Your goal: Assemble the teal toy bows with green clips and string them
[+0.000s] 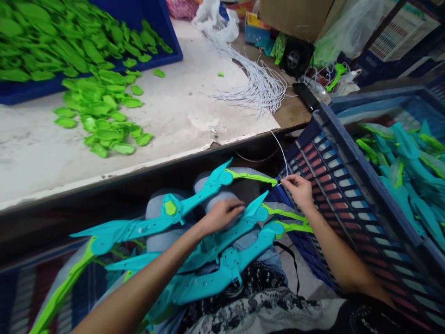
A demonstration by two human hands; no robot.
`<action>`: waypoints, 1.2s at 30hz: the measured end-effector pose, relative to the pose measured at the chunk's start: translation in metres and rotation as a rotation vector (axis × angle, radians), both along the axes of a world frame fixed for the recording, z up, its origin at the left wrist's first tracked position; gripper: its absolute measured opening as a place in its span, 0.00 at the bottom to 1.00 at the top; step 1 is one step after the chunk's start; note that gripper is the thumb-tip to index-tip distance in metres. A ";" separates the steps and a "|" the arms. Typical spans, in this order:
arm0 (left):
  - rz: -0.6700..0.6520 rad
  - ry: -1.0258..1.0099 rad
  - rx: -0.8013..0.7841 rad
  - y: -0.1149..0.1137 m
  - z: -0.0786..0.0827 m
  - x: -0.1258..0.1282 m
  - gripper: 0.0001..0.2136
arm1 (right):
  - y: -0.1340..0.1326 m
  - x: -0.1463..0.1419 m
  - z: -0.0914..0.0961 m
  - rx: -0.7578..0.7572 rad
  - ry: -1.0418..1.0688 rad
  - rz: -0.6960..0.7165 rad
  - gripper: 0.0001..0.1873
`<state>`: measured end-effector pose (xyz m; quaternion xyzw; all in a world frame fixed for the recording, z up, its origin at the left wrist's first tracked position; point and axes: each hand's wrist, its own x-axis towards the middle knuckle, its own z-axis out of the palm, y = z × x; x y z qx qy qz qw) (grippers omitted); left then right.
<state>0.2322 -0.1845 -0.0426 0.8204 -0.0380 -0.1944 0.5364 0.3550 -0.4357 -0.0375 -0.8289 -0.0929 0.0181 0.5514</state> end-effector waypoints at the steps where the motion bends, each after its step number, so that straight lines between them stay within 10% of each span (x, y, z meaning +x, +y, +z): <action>1: 0.083 0.058 -0.075 -0.004 -0.003 0.014 0.15 | 0.003 0.000 0.000 -0.026 -0.025 0.012 0.14; 6: 0.354 0.504 -0.594 -0.044 -0.024 0.066 0.13 | 0.008 -0.001 -0.004 -0.190 -0.199 0.061 0.12; 11: 0.352 0.608 -0.876 -0.074 -0.038 0.082 0.08 | 0.007 -0.003 -0.011 -0.265 -0.320 0.130 0.12; 23: 0.362 0.420 -0.632 -0.087 -0.030 0.099 0.10 | 0.009 0.002 -0.036 -0.253 -0.313 0.216 0.10; 30: 0.503 0.232 -0.592 0.032 0.041 0.012 0.08 | 0.000 0.000 -0.036 -0.240 -0.252 0.198 0.33; 36: 1.192 -0.182 -0.477 0.140 0.118 -0.102 0.07 | -0.002 0.006 -0.036 -0.313 -0.256 0.199 0.38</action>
